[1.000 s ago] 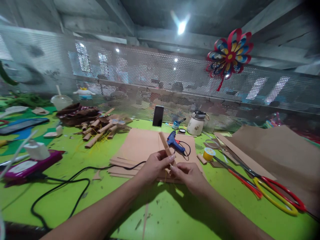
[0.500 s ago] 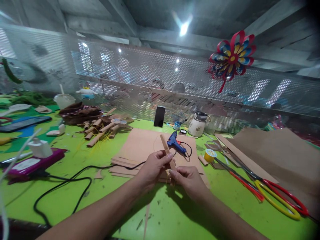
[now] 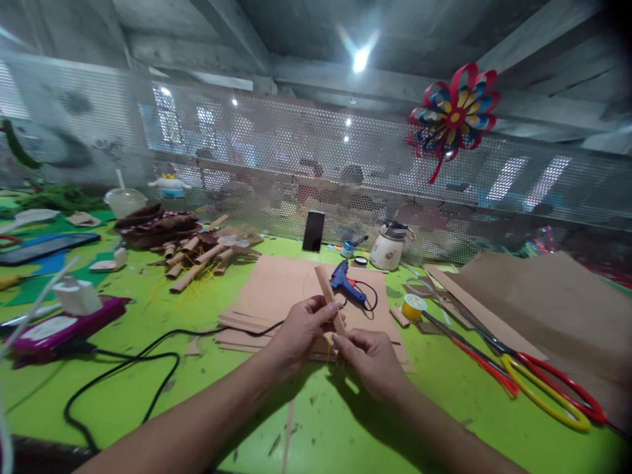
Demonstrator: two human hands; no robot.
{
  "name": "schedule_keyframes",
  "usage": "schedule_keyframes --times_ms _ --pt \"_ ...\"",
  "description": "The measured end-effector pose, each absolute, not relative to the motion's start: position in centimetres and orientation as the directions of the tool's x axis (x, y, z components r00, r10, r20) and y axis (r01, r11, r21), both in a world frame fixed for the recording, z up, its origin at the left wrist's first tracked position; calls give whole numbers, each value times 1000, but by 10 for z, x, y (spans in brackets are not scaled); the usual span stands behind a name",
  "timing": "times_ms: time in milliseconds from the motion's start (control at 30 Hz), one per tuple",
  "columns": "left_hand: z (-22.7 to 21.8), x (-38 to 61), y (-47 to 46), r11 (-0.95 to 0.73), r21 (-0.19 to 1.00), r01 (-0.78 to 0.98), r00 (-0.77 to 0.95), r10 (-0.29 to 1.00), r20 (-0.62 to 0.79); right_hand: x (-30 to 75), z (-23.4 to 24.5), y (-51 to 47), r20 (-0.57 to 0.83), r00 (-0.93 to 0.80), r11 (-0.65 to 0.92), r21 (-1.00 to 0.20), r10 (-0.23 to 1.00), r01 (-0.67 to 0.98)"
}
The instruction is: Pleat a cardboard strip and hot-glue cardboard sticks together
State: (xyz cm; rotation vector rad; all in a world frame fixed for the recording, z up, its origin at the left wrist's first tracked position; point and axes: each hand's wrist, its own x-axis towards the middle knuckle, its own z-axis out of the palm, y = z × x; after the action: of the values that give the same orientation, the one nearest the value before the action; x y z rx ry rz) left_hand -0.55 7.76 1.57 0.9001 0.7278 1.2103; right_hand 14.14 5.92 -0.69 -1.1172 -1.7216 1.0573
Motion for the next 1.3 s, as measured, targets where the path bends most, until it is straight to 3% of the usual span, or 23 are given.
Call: schedule_keyframes --times_ms 200,467,767,1300 --pt "12 -5 79 83 895 -439 167 986 -10 139 -6 58 171 -335 245 -950 927 193" --pt "14 -4 73 157 914 -375 278 959 -51 140 1 56 235 -343 276 -958 910 77" --pt "11 1 71 155 911 -382 303 952 -35 135 -3 52 216 -315 258 -961 924 99" --pt "14 -3 77 151 896 -417 184 980 -80 132 -3 47 271 -282 341 -909 920 239"
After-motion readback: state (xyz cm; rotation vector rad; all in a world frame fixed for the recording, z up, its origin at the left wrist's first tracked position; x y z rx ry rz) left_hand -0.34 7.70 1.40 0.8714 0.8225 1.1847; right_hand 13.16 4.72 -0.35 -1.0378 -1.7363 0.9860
